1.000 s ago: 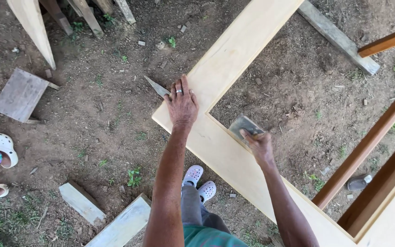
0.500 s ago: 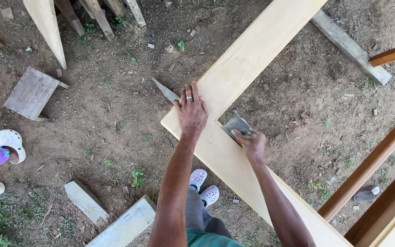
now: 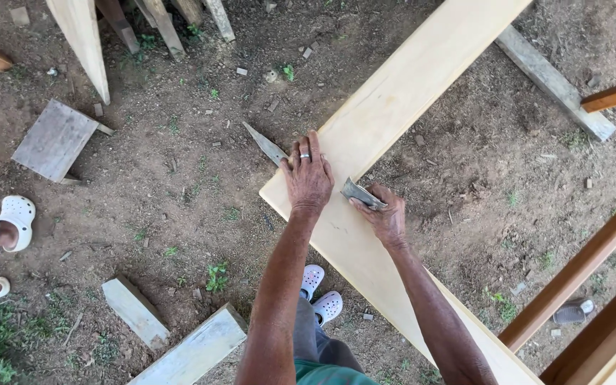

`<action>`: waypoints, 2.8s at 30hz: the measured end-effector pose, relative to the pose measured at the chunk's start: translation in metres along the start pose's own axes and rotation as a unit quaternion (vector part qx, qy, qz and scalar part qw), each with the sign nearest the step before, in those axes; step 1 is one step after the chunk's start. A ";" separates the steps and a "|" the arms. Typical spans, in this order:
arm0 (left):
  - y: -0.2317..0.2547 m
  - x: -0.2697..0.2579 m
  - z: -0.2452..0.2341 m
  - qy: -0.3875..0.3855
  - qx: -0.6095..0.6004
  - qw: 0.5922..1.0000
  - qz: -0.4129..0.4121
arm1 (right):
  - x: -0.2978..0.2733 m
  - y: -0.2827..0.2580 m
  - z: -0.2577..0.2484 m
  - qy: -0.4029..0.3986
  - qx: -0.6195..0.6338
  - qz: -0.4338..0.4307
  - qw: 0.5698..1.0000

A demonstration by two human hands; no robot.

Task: The recorder is sanding a wooden frame using a piece of sandpaper.

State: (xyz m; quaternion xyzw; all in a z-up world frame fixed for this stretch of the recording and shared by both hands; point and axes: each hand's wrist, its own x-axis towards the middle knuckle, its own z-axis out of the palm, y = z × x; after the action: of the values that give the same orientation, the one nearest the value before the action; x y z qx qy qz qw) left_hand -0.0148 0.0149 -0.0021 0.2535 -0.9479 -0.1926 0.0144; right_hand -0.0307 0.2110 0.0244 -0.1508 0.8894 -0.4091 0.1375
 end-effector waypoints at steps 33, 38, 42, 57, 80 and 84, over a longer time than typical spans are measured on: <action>-0.001 0.002 -0.002 -0.018 0.010 1.000 0.012 | 0.037 0.010 -0.003 -0.047 0.050 0.111 0.991; -0.006 0.001 -0.003 -0.007 -0.008 1.000 0.022 | 0.042 0.034 0.001 -0.008 0.088 0.073 0.993; -0.003 -0.004 -0.004 -0.012 -0.012 1.000 0.019 | 0.036 0.024 0.003 -0.047 0.098 0.078 0.991; -0.001 -0.007 0.005 0.012 -0.064 0.997 0.029 | 0.035 0.029 0.003 -0.024 0.058 0.061 0.996; -0.067 0.019 -0.017 -0.029 -0.018 0.969 0.247 | 0.031 -0.009 0.000 -0.023 0.013 0.044 0.999; -0.065 0.022 -0.023 -0.031 -0.014 0.972 0.233 | 0.029 -0.008 0.007 0.054 -0.001 -0.029 0.998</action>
State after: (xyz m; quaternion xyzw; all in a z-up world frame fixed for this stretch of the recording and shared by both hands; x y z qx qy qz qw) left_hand -0.0002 -0.0556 -0.0062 0.0198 -0.9779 -0.2053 0.0328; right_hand -0.0538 0.1902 0.0232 -0.1546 0.8912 -0.4194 0.0771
